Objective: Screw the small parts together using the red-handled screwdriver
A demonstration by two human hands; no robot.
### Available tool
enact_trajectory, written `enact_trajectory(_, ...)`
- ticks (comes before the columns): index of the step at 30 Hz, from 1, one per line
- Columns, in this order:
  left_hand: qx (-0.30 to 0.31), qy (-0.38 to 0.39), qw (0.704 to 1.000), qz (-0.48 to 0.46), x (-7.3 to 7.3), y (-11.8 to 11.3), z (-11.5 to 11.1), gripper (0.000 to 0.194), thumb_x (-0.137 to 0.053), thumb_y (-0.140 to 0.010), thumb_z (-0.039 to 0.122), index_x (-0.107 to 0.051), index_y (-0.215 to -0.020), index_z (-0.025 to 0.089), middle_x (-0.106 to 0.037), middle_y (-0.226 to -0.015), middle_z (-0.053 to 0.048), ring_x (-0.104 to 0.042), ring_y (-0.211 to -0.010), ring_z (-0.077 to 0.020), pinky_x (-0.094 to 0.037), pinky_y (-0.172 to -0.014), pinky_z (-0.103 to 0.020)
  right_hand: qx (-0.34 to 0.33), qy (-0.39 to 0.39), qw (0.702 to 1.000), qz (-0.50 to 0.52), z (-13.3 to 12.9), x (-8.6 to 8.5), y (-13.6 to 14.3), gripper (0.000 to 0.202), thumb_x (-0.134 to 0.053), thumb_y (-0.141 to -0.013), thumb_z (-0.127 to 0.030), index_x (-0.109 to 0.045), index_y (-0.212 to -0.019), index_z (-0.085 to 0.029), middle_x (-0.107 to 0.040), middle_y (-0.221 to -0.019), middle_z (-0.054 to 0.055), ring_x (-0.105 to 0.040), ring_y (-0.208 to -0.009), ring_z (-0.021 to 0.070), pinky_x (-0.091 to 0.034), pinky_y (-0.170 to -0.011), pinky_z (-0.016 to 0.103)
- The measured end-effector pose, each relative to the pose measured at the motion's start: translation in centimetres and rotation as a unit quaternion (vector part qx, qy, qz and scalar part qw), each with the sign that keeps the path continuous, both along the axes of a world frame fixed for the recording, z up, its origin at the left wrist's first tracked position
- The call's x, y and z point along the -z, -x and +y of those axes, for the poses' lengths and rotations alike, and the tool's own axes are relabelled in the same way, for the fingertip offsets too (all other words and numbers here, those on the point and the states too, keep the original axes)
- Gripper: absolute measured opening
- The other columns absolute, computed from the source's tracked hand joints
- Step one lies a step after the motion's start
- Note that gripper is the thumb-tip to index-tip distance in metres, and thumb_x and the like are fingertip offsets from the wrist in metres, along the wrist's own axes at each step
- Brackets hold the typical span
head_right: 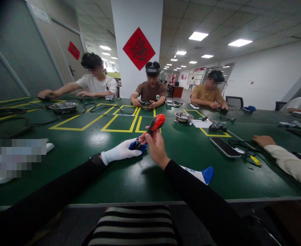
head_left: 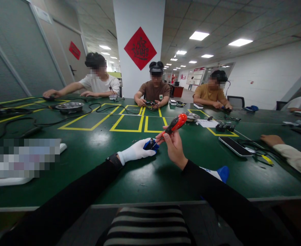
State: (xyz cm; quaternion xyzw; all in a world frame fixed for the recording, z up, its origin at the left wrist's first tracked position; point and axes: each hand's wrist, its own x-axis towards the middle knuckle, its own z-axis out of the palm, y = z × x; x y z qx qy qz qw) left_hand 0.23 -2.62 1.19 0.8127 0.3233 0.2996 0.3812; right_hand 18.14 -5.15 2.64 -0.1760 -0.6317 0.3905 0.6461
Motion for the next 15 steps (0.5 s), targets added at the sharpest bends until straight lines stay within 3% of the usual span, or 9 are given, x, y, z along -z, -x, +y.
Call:
enact_trajectory(8,0.005,0.012,1.000,-0.006,0.17,0.05,0.06,0.047,-0.068,-0.077,0.039,-0.057,-0.116,0.014,-0.066,-0.104,-0.005,-0.061,-0.088,-0.0196,-0.049,-0.082,-0.031,-0.003,-0.002,1.000,0.002,-0.03,-0.04,0.03,0.026,-0.055,-0.093,-0.036,-0.049,-0.114,-0.022,-0.065,-0.083,0.000,-0.066,-0.071,0.0127,-0.054,-0.061,0.025)
enact_trajectory(15,0.005,0.006,1.000,-0.009,0.19,0.08,0.12,0.049,-0.068,-0.077,0.039,-0.057,-0.119,0.015,-0.066,-0.109,-0.005,-0.061,-0.094,-0.0209,-0.047,-0.087,-0.032,0.006,0.005,1.000,-0.004,0.15,-0.04,0.00,0.028,-0.055,-0.093,-0.038,-0.048,-0.114,-0.022,-0.065,-0.084,0.000,-0.066,-0.071,0.0132,-0.055,-0.061,0.026)
